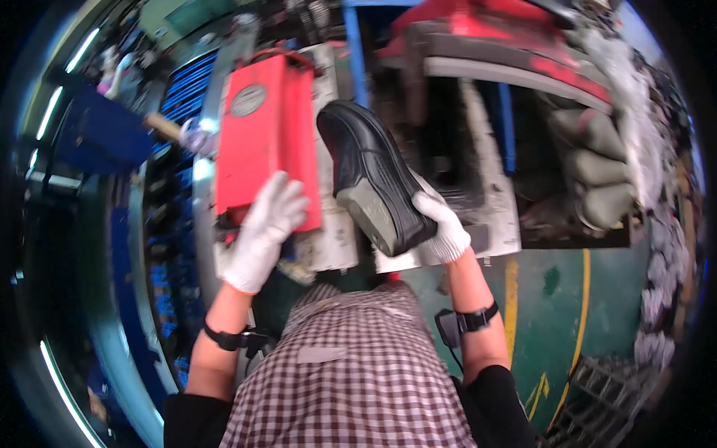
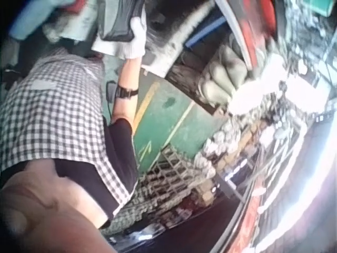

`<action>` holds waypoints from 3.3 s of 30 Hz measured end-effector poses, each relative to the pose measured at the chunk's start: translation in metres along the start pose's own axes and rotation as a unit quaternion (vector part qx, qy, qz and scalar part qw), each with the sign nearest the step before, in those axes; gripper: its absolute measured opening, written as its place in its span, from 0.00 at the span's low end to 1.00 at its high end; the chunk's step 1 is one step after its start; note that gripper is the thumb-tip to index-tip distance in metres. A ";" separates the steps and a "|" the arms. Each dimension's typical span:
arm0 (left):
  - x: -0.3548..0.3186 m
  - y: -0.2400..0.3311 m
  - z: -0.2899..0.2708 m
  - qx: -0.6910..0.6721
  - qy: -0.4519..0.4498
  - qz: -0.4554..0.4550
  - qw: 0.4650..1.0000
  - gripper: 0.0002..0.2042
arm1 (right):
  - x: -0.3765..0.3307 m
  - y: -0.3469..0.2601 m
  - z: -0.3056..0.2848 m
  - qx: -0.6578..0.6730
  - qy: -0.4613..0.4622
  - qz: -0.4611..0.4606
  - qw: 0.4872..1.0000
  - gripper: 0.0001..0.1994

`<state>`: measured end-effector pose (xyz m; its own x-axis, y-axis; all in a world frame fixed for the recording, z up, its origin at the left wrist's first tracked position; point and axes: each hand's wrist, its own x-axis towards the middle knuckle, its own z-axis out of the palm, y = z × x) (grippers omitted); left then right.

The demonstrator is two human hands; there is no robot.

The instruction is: Operating a hydraulic shoe press to attach soles to shoe uppers in a manufacturing line.

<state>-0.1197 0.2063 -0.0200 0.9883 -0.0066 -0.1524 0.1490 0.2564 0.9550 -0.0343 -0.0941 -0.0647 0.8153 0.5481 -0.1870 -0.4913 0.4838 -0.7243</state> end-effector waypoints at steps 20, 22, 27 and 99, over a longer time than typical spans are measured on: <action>-0.218 -0.150 -0.363 -0.271 0.626 -0.034 0.731 0.15 | 0.047 0.201 0.164 -0.747 -0.173 -0.273 0.581 0.25; -0.220 -0.182 -0.420 -0.267 0.660 -0.073 0.698 0.16 | 0.047 0.207 0.156 -0.756 -0.159 -0.244 0.586 0.26; -0.214 -0.208 -0.534 -0.217 0.692 -0.052 0.686 0.13 | 0.041 0.210 0.148 -0.769 -0.082 -0.268 0.574 0.26; 0.014 0.040 -0.099 0.142 0.044 0.258 0.955 0.41 | 0.141 0.117 0.000 -0.825 0.323 -0.079 0.457 0.40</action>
<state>-0.1035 0.3117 -0.0090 0.9281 0.1341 0.3473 -0.3410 -0.0681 0.9376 0.0234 0.0402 -0.1760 0.9830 0.0204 0.1827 0.0534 -0.9826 -0.1777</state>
